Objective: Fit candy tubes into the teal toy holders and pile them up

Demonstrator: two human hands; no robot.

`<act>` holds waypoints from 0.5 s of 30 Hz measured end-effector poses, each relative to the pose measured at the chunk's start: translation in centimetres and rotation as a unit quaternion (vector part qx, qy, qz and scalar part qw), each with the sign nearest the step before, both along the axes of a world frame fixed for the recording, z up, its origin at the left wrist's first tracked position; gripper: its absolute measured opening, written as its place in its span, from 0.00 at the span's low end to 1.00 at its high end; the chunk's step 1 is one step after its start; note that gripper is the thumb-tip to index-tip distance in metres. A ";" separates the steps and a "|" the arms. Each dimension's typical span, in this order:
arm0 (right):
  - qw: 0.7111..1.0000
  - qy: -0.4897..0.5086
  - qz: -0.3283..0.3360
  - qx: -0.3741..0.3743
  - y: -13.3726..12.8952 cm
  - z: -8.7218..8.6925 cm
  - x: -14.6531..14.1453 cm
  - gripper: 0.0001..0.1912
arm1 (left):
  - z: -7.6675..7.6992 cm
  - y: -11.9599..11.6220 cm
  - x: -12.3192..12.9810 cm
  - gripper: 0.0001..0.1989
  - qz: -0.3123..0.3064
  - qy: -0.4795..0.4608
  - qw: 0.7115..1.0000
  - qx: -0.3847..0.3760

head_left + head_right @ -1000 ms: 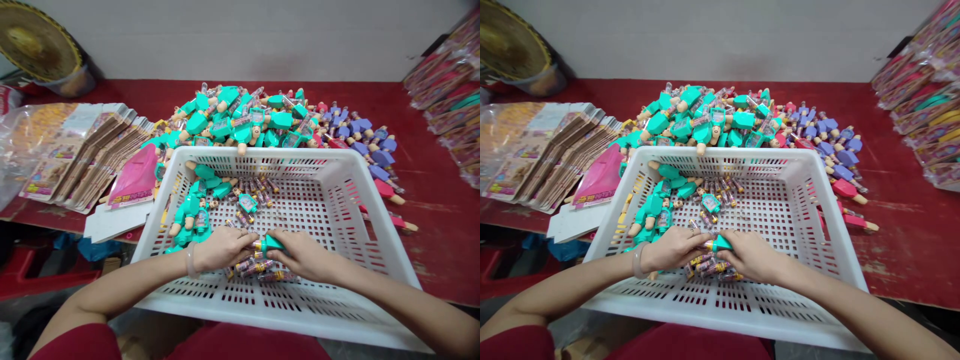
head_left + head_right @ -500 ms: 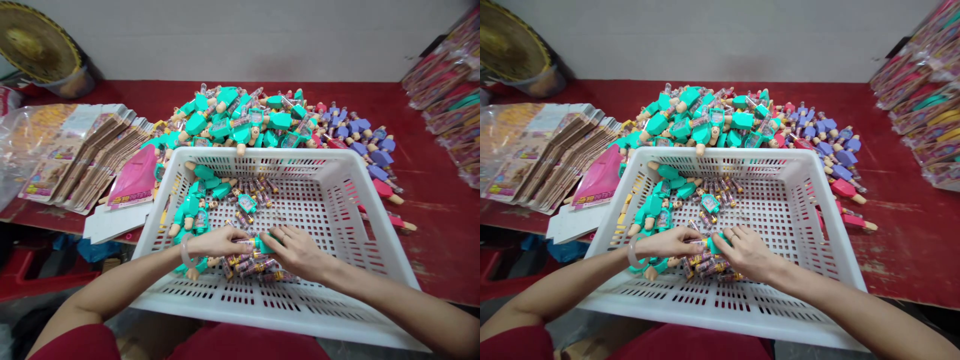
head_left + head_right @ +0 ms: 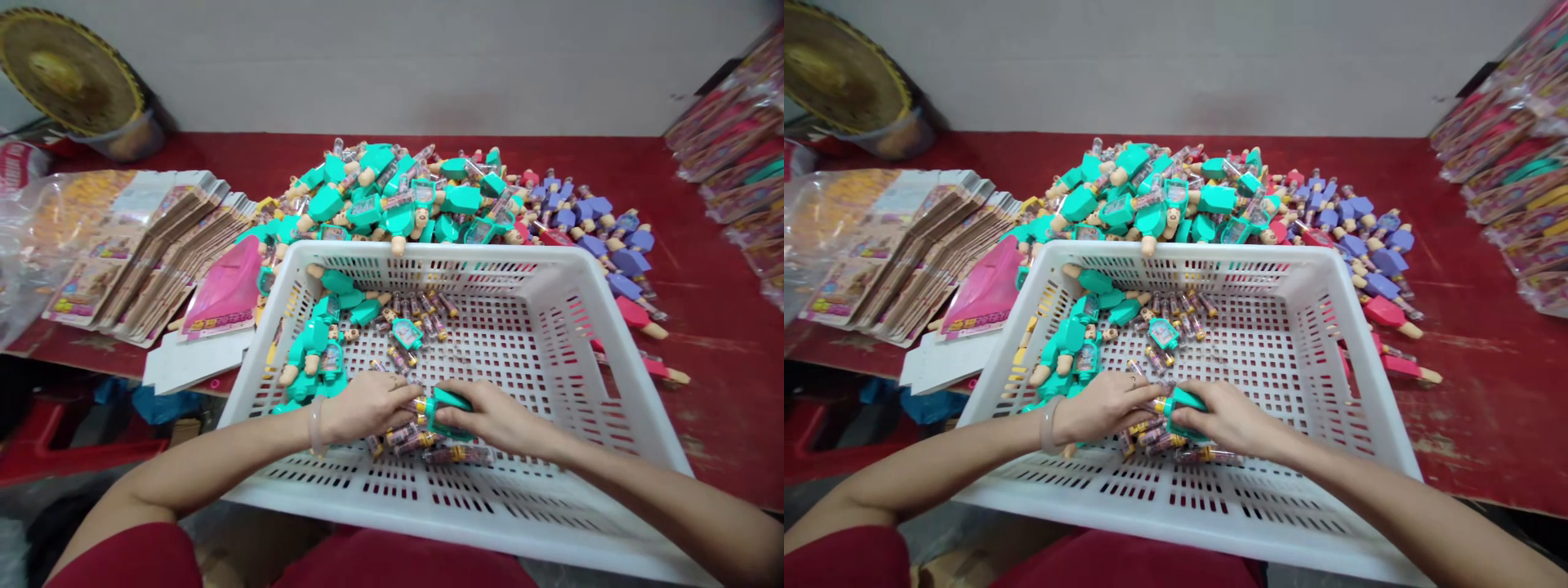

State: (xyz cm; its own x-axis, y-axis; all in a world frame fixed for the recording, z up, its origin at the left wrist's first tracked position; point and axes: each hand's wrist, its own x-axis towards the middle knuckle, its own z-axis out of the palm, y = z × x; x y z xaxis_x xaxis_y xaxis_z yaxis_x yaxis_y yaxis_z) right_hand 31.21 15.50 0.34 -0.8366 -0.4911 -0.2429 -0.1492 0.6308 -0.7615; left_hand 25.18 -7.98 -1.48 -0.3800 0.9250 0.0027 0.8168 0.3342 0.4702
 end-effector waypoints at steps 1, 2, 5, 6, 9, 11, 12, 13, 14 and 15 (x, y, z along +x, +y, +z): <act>1.000 -0.023 -0.004 -0.012 0.1 0.0 -0.1 0.08 | -0.2 0.1 0.1 0.19 0.003 0.026 1.000 -0.002; 1.000 -0.021 -0.005 -0.013 0.3 -0.2 -0.2 0.09 | -0.2 0.2 0.1 0.19 0.010 0.038 0.999 -0.004; 0.990 0.134 0.005 0.045 0.7 -1.4 0.1 0.14 | 0.2 0.4 -0.5 0.20 0.041 -0.035 0.999 -0.005; 0.971 0.230 0.010 0.069 0.9 -1.9 0.3 0.16 | 0.5 0.4 -0.9 0.22 0.050 -0.097 0.994 -0.015; 0.885 0.443 0.058 0.133 1.4 -3.7 0.4 0.19 | 0.9 0.2 -2.0 0.26 0.041 -0.319 0.944 -0.076; 0.868 0.475 0.080 0.121 1.9 -4.8 0.3 0.21 | 0.7 0.1 -1.9 0.25 0.038 -0.347 0.932 -0.092; 0.878 0.460 0.075 0.107 2.2 -5.3 0.3 0.20 | 0.4 0.1 -1.7 0.23 0.042 -0.304 0.948 -0.081; 0.898 0.428 0.058 0.088 2.5 -5.9 0.3 0.20 | 0.1 0.2 -1.3 0.21 0.045 -0.233 0.969 -0.063; 0.924 0.374 0.041 0.073 2.8 -6.6 0.2 0.20 | -0.2 0.3 -0.8 0.20 0.045 -0.150 0.987 -0.043; 0.947 0.315 0.025 0.062 3.2 -7.2 0.2 0.19 | -0.4 0.5 -0.4 0.19 0.042 -0.077 0.996 -0.028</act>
